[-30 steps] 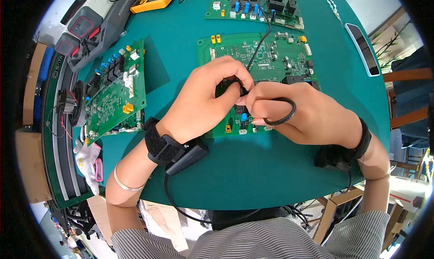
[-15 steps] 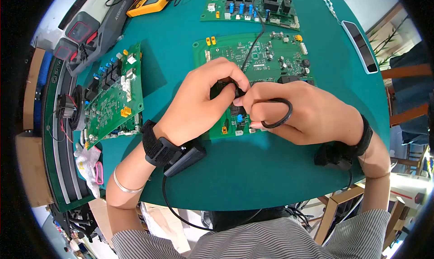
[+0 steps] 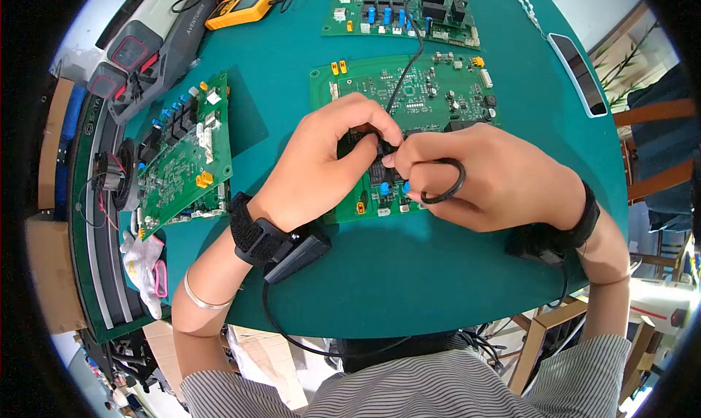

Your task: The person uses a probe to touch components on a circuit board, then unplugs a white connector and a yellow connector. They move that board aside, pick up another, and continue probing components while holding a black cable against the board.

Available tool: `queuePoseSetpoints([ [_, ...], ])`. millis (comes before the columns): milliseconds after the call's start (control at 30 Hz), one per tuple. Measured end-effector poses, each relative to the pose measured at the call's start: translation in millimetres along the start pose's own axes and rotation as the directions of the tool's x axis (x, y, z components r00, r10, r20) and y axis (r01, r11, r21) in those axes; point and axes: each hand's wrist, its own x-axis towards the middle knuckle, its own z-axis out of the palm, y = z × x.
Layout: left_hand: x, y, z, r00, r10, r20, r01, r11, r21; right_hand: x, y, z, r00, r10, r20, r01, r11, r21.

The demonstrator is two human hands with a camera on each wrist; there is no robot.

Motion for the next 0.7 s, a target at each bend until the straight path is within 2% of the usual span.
queuePoseSetpoints([
  [67,-0.1,1.3,-0.1,1.0,-0.004,0.005,0.004,1.0,-0.01,-0.4,-4.8,0.4,0.998,0.058,-0.007,-0.058,0.998,0.015],
  [267,0.0,0.1,0.4,1.0,0.011,0.001,-0.011,1.0,0.009,-3.7,4.2,0.1,0.997,0.073,-0.024,-0.071,0.996,0.058],
  [433,-0.4,1.8,1.3,0.999,-0.032,0.013,0.033,0.999,-0.033,0.6,-0.4,-0.3,1.0,0.023,-0.012,-0.023,0.999,0.024],
  [500,-0.1,0.3,4.3,0.997,0.024,-0.068,-0.024,1.0,-0.009,-1.0,1.9,-0.2,1.0,0.002,-0.018,-0.001,0.999,0.033],
  [600,0.2,-1.2,3.3,0.998,0.039,-0.059,-0.039,0.999,0.0,-2.9,4.1,1.1,0.998,0.057,-0.039,-0.054,0.996,0.076],
  [667,-0.1,0.1,2.9,0.998,0.014,-0.053,-0.015,1.0,-0.015,-1.8,1.4,0.5,1.0,0.017,0.022,-0.016,0.999,-0.041],
  [700,0.2,1.6,2.5,0.999,-0.01,-0.045,0.008,0.999,-0.031,-1.4,0.7,-1.2,1.0,0.016,0.022,-0.015,0.999,-0.041],
])
